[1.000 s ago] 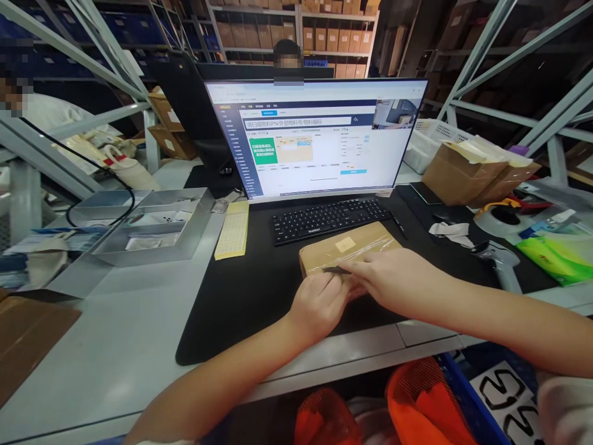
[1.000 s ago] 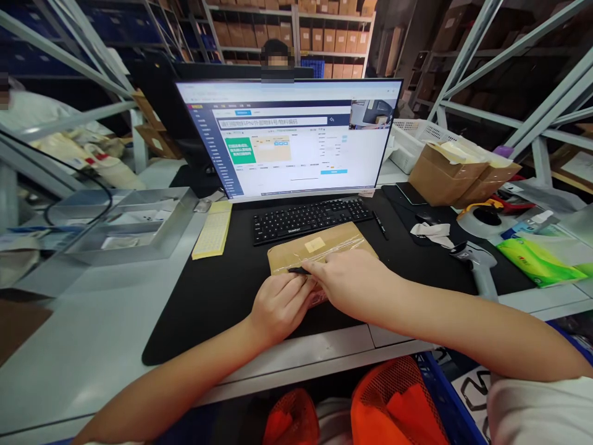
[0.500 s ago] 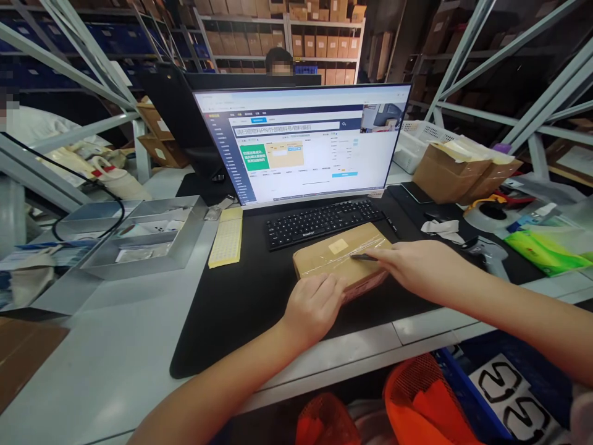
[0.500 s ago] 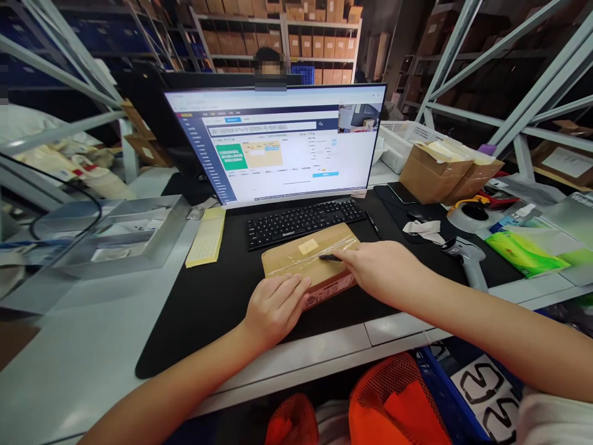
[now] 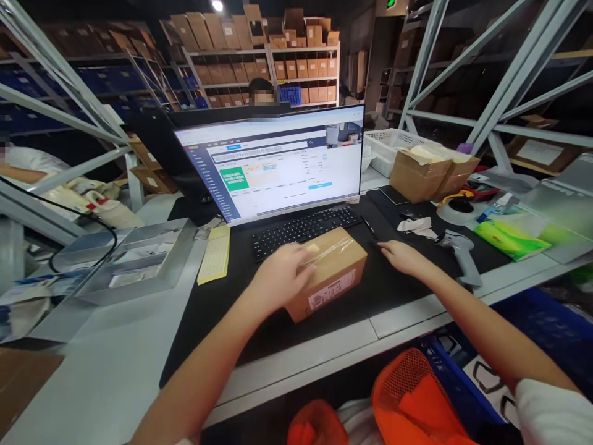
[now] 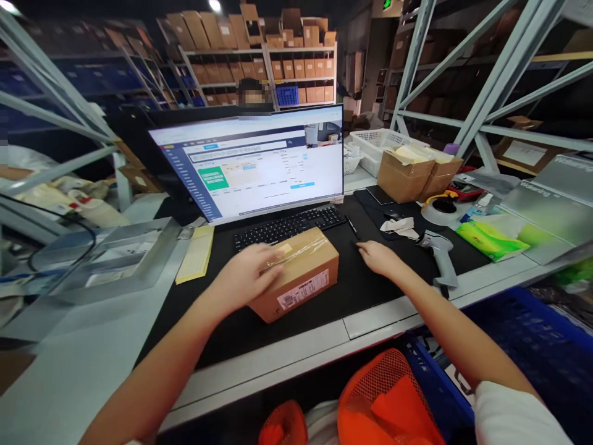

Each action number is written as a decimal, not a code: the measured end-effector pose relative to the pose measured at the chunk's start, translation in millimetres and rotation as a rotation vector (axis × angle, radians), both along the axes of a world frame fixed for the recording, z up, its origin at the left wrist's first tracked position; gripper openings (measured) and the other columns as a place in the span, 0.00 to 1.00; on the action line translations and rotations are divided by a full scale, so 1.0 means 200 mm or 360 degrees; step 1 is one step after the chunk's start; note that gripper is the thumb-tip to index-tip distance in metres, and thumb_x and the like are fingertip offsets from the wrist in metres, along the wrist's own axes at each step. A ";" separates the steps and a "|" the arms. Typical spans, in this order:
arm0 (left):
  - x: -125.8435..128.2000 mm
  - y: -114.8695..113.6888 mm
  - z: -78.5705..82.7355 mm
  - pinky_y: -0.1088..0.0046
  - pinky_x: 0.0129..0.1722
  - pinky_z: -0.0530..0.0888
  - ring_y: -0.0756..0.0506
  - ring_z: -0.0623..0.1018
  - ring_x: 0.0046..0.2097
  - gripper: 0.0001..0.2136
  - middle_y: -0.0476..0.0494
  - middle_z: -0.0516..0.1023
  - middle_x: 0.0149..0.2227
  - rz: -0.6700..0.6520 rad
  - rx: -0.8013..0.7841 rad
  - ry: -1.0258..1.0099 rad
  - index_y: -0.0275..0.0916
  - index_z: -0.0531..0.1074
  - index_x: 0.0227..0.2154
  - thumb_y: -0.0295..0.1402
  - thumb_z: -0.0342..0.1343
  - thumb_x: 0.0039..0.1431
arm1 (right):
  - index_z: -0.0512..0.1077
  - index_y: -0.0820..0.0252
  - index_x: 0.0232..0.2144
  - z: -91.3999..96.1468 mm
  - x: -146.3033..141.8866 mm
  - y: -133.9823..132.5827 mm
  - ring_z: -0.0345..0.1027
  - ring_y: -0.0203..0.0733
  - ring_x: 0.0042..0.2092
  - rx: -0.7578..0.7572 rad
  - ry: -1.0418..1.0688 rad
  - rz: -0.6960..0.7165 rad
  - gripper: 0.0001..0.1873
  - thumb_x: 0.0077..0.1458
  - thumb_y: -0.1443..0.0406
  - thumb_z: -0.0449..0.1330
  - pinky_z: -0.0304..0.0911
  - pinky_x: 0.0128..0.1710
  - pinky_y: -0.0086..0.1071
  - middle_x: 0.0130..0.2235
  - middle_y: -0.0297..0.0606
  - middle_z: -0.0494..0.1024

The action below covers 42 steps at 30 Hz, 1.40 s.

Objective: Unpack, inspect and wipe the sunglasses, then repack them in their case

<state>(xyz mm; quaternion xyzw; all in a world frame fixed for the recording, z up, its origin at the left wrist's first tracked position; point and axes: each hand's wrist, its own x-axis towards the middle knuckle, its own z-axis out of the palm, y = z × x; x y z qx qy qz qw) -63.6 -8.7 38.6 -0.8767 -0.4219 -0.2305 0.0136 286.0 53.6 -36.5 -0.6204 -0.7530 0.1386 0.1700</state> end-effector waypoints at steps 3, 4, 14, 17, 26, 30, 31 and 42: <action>0.07 0.21 0.12 0.61 0.48 0.74 0.35 0.78 0.51 0.23 0.37 0.79 0.53 0.0072 -0.0259 0.0261 0.39 0.74 0.55 0.41 0.60 0.57 | 0.69 0.61 0.61 0.07 -0.21 -0.04 0.66 0.48 0.62 0.0102 0.0477 0.0126 0.27 0.68 0.56 0.46 0.59 0.63 0.45 0.61 0.48 0.73; 0.10 0.26 0.14 0.63 0.46 0.74 0.36 0.79 0.50 0.26 0.38 0.79 0.53 0.0034 -0.0399 0.0321 0.40 0.72 0.57 0.41 0.61 0.55 | 0.66 0.61 0.63 0.09 -0.27 -0.06 0.64 0.49 0.64 0.0077 0.0615 0.0167 0.29 0.68 0.53 0.46 0.58 0.64 0.46 0.62 0.48 0.71; 0.30 0.30 0.23 0.68 0.28 0.69 0.38 0.78 0.31 0.32 0.37 0.82 0.36 0.0024 -0.0514 0.0824 0.39 0.66 0.60 0.32 0.58 0.48 | 0.60 0.61 0.66 0.02 -0.41 -0.13 0.61 0.51 0.65 -0.0081 0.1129 0.0226 0.36 0.62 0.50 0.54 0.55 0.65 0.47 0.65 0.48 0.67; 0.29 0.27 0.24 0.69 0.27 0.68 0.39 0.78 0.30 0.33 0.37 0.82 0.35 0.0051 -0.0541 0.0845 0.40 0.57 0.66 0.32 0.52 0.54 | 0.61 0.63 0.65 0.03 -0.41 -0.12 0.60 0.52 0.66 0.0017 0.1083 0.0308 0.34 0.63 0.51 0.53 0.53 0.66 0.47 0.65 0.51 0.66; 0.12 0.49 0.25 0.66 0.50 0.72 0.40 0.77 0.51 0.28 0.37 0.75 0.57 0.0000 -0.0711 0.0358 0.40 0.62 0.63 0.30 0.46 0.57 | 0.66 0.56 0.57 0.01 -0.35 -0.10 0.63 0.53 0.64 0.0519 0.1064 0.0575 0.24 0.60 0.59 0.59 0.59 0.64 0.52 0.62 0.49 0.69; 0.07 0.64 0.11 0.64 0.56 0.69 0.39 0.75 0.55 0.23 0.39 0.76 0.57 0.0073 -0.0734 0.0077 0.37 0.72 0.54 0.29 0.44 0.56 | 0.70 0.50 0.49 -0.13 -0.25 -0.16 0.65 0.49 0.63 0.1023 0.1055 0.0875 0.16 0.60 0.70 0.57 0.63 0.61 0.53 0.55 0.41 0.77; 0.07 0.66 0.06 0.64 0.55 0.70 0.39 0.76 0.54 0.22 0.38 0.77 0.54 0.0103 -0.0725 0.0048 0.36 0.74 0.51 0.29 0.44 0.56 | 0.70 0.49 0.50 -0.17 -0.22 -0.18 0.65 0.48 0.63 0.1085 0.1004 0.0935 0.19 0.60 0.73 0.55 0.64 0.60 0.53 0.56 0.41 0.76; 0.06 0.25 0.19 0.55 0.56 0.69 0.38 0.75 0.52 0.14 0.37 0.79 0.44 -0.0285 0.0010 0.0118 0.38 0.79 0.37 0.36 0.48 0.66 | 0.80 0.52 0.46 0.25 -0.03 -0.20 0.62 0.51 0.64 0.0484 0.0677 0.1029 0.18 0.67 0.61 0.50 0.59 0.64 0.51 0.57 0.40 0.76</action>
